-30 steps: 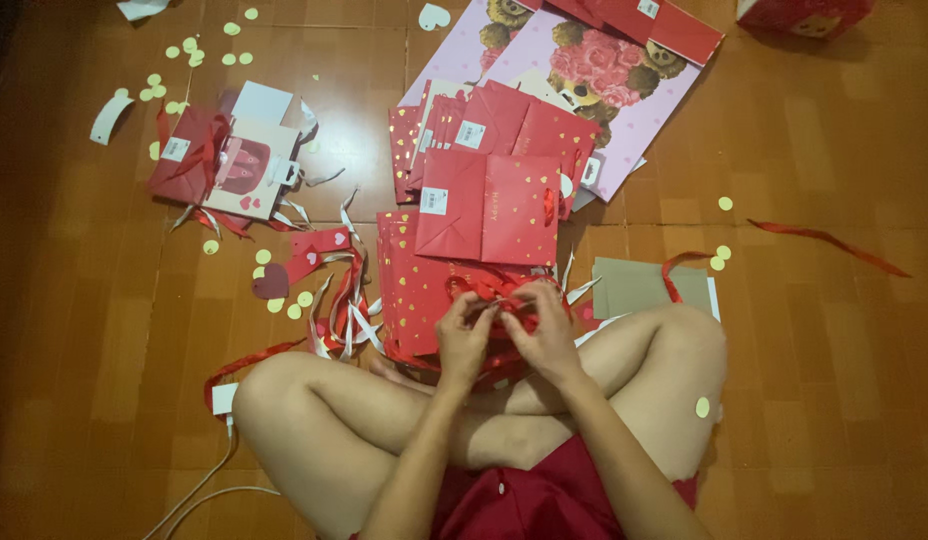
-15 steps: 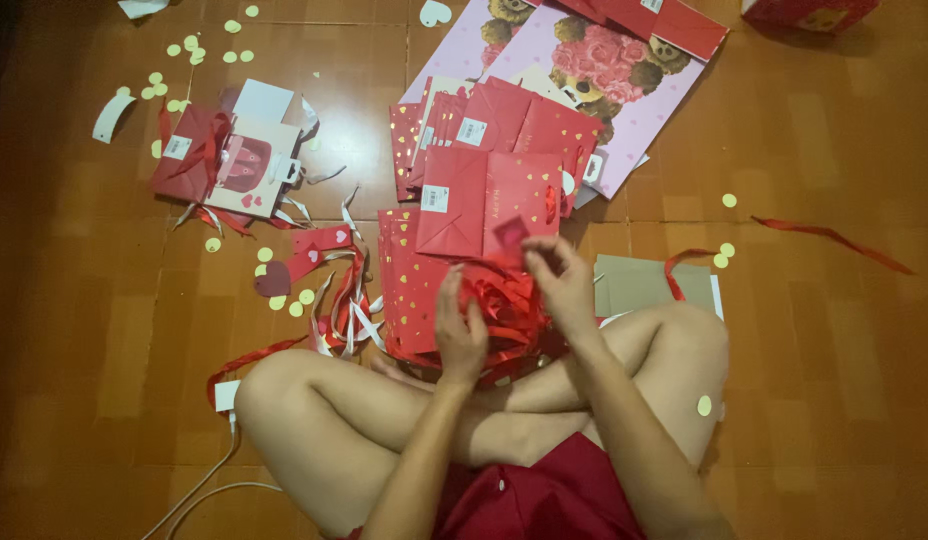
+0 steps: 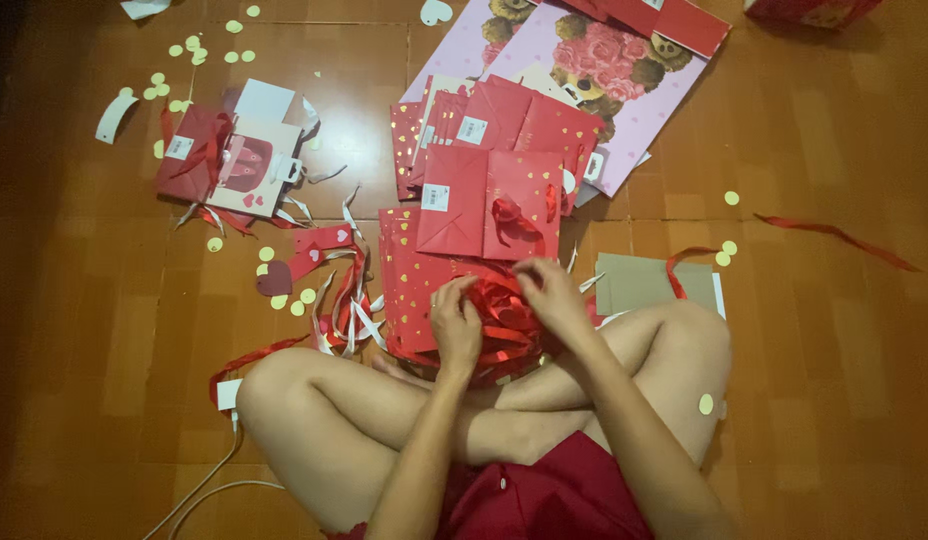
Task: The person sits on the floor and assembles small red gift boxes by attaching ribbons and heart-shaped paper cutouts. They handle the boxes one at a time, threading ribbons through slots and securing decorative elements.
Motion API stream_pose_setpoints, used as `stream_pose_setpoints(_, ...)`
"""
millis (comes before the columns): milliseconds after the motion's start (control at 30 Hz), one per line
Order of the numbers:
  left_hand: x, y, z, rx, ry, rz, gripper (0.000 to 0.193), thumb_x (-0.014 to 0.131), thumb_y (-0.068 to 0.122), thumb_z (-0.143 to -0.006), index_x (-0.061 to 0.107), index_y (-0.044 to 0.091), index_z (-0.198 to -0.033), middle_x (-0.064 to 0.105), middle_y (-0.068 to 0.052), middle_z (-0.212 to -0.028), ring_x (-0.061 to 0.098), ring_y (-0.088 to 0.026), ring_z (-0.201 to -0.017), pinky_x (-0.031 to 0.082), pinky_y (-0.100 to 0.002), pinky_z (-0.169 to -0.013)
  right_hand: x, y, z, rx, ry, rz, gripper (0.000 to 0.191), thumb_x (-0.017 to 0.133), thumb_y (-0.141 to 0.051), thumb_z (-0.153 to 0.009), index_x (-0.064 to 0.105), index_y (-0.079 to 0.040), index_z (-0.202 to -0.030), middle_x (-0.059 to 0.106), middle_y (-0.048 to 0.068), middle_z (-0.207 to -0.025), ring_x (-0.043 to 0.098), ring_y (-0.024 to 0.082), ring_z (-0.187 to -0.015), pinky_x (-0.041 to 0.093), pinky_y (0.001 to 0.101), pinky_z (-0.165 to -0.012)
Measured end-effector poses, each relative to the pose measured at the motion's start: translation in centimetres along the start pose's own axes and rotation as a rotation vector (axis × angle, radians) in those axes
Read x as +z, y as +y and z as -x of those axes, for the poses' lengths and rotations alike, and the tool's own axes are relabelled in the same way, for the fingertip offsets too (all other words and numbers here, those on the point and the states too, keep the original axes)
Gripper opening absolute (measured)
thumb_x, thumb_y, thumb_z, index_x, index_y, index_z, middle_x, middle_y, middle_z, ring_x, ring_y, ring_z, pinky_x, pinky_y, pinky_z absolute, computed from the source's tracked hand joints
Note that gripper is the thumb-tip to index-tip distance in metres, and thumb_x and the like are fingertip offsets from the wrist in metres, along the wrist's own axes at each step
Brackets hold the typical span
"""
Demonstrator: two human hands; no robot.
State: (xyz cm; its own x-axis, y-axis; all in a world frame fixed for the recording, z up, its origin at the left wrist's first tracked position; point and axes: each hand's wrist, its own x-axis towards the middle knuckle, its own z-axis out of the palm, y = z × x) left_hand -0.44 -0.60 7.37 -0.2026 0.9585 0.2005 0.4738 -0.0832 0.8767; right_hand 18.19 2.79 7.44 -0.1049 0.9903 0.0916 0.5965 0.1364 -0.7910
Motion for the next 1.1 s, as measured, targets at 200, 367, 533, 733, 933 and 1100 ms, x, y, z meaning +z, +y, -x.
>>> stream_pose_setpoints(200,-0.2,-0.3,0.2,-0.008,-0.069,-0.068,0.027,0.060,0.003,-0.090,0.071,0.006,-0.114,0.070,-0.014,-0.109,0.065,-0.034,-0.108,0.050,-0.043,-0.096,1.3,-1.8,2.5,-0.011,0.099,0.237,0.042,0.077,-0.020,-0.081,0.069,-0.007,-0.120,0.062,0.018,-0.098,0.061,0.036,-0.096,0.050,0.0467,-0.084)
stream_pose_setpoints(367,0.0,-0.4,0.6,-0.123,-0.131,-0.053,0.024,0.061,0.012,-0.094,0.072,0.008,-0.114,0.074,-0.016,-0.106,0.072,-0.033,-0.099,0.056,-0.043,-0.086,1.3,-2.5,2.1,-0.136,0.144,0.400,0.022,0.079,-0.022,-0.081,0.076,-0.011,-0.100,0.064,0.011,-0.093,0.062,0.032,-0.094,0.048,0.0463,-0.081)
stream_pose_setpoints(533,0.4,-1.6,1.3,-0.228,-0.424,-0.225,0.021,0.064,0.024,-0.094,0.075,0.012,-0.108,0.076,-0.015,-0.095,0.073,-0.034,-0.091,0.056,-0.045,-0.082,0.8,-2.5,2.4,-0.110,0.198,0.334,0.016,0.075,-0.018,-0.088,0.079,-0.011,-0.101,0.068,0.008,-0.095,0.062,0.031,-0.093,0.048,0.0447,-0.084)
stream_pose_setpoints(733,1.2,-2.8,2.3,-0.164,-0.704,-0.177,0.025,0.070,0.031,-0.091,0.077,0.009,-0.100,0.075,-0.016,-0.089,0.073,-0.032,-0.086,0.055,-0.044,-0.078,-0.3,-2.5,2.4,-0.090,0.229,0.136,0.017,0.070,-0.013,-0.093,0.076,-0.005,-0.108,0.072,0.012,-0.098,0.065,0.031,-0.091,0.051,0.0406,-0.083)
stream_pose_setpoints(933,1.9,-3.5,1.1,-0.456,-0.485,0.380,0.033,0.062,0.035,-0.101,0.076,0.006,-0.111,0.073,-0.005,-0.083,0.061,-0.011,-0.070,0.050,-0.027,-0.064,-0.1,-2.3,3.0,0.106,0.142,-0.099,0.022,0.069,-0.016,-0.094,0.074,-0.003,-0.111,0.076,0.013,-0.106,0.074,0.025,-0.095,0.056,0.0353,-0.083)
stream_pose_setpoints(1100,2.7,-4.3,0.4,-0.639,-0.373,0.787,0.039,0.062,0.034,-0.105,0.074,0.006,-0.128,0.073,0.003,-0.102,0.056,-0.005,-0.081,0.044,-0.021,-0.067,0.0,-2.5,3.5,0.036,-0.073,-0.066,0.022,0.071,-0.017,-0.092,0.074,-0.003,-0.109,0.075,0.013,-0.106,0.072,0.025,-0.093,0.055,0.0354,-0.082)
